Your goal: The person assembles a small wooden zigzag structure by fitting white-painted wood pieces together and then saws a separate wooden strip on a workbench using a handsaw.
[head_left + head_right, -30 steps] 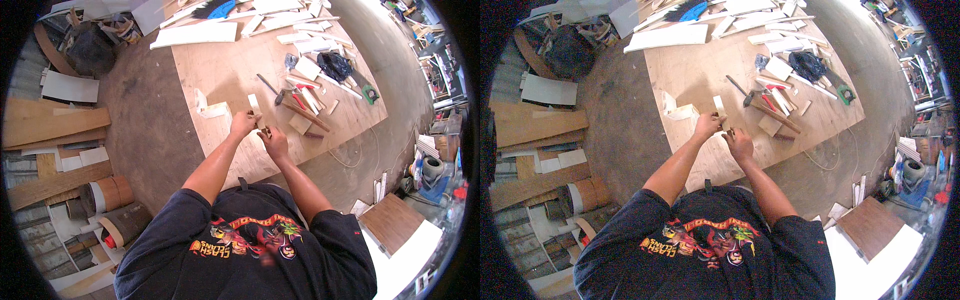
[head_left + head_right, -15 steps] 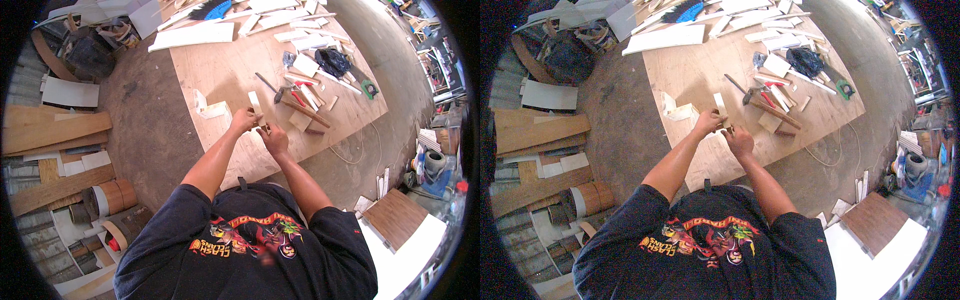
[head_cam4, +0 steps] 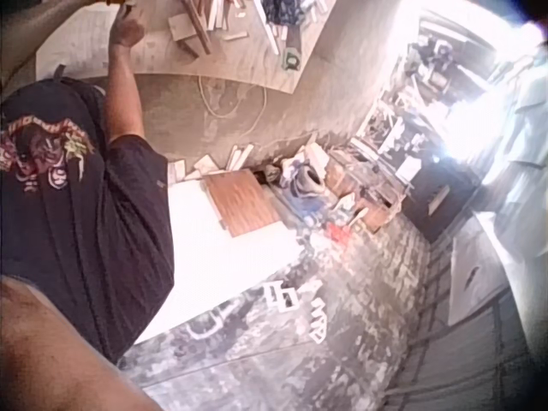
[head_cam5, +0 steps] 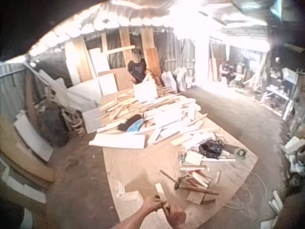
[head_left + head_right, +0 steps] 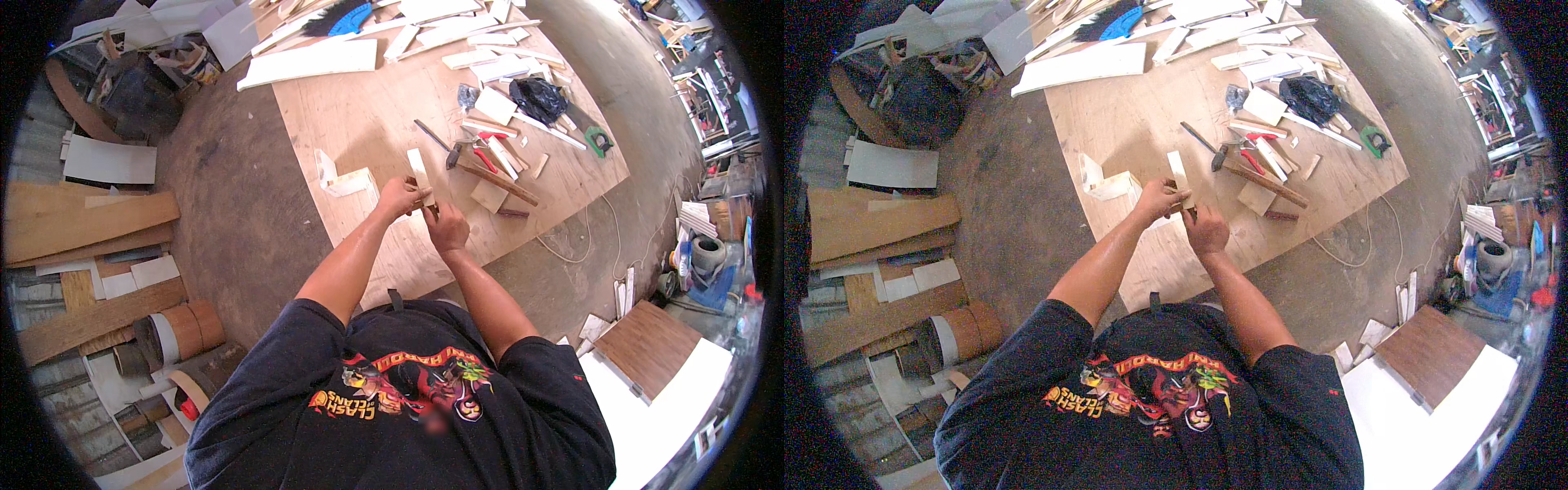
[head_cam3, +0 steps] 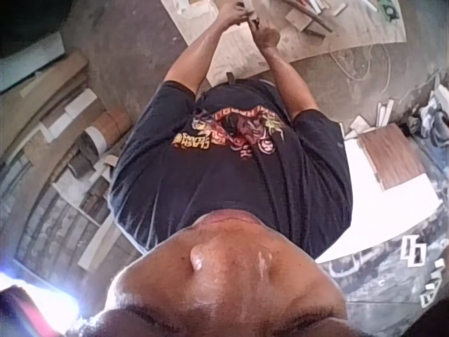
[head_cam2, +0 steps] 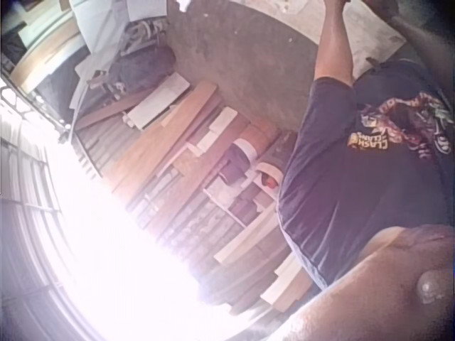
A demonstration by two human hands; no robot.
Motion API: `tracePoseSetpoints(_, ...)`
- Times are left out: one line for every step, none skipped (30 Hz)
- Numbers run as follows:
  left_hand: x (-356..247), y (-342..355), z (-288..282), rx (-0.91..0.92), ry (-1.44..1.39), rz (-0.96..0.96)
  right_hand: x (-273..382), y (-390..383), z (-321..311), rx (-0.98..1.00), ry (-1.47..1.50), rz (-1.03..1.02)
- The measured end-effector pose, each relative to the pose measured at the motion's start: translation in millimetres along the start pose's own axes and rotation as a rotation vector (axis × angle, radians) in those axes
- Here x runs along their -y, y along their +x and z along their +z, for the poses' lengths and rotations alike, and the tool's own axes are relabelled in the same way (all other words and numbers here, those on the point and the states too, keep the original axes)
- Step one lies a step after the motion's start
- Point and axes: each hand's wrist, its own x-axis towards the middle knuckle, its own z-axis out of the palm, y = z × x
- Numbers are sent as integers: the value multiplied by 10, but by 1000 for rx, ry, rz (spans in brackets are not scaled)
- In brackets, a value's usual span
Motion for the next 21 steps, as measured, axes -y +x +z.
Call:
tracePoseSetpoints(16,9,-11,1,1,1,16,-6,2,-13,-4,-3)
tracePoseSetpoints(32,18,-19,10,8,6,28,-10,0,-16,-4,-2)
tracePoseSetpoints(48,28,-25,19,14,11,38,-12,-4,-13,-7,-1)
tracePoseSetpoints(76,50,-32,20,15,13,51,-11,-10,-12,-10,-1)
tracePoseSetpoints(104,72,-39,21,11,12,53,-11,-5,-14,-11,-1)
tracePoseSetpoints(132,94,-47,22,7,11,50,-12,6,-27,-8,-14)
tracePoseSetpoints(151,106,-47,24,8,12,55,-13,5,-39,-7,-26)
tracePoseSetpoints(170,116,-47,22,1,24,63,-14,5,-40,-7,-25)
tracePoseSetpoints(188,126,-51,19,-6,37,74,-14,5,-35,-12,-18)
tracePoseSetpoints(172,122,-44,22,-6,38,72,-15,1,-30,-19,-8)
tracePoseSetpoints(156,118,-39,27,14,32,69,-18,1,-32,-20,-6)
tracePoseSetpoints(139,113,-36,30,35,25,67,-22,2,-47,-19,-11)
tracePoseSetpoints(113,99,-30,32,35,26,65,-26,1,-63,-17,-16)
tracePoseSetpoints(88,83,-22,25,58,18,62,-28,-2,-64,-18,-15)
tracePoseSetpoints(65,65,-15,18,80,9,57,-31,-8,-64,-28,-23)
tracePoseSetpoints(63,57,-24,16,80,10,65,-29,-11,-63,-35,-35)
tracePoseSetpoints(62,48,-33,24,69,25,71,-29,-9,-64,-34,-36)
tracePoseSetpoints(61,41,-44,30,58,41,75,-30,-3,-54,-55,-36)
tracePoseSetpoints(59,35,-46,28,58,42,73,-30,3,-44,-76,-36)
tracePoseSetpoints(56,29,-49,23,45,49,70,-26,16,-44,-75,-40)
tracePoseSetpoints(52,23,-56,16,31,56,66,-20,35,-58,-68,-51)
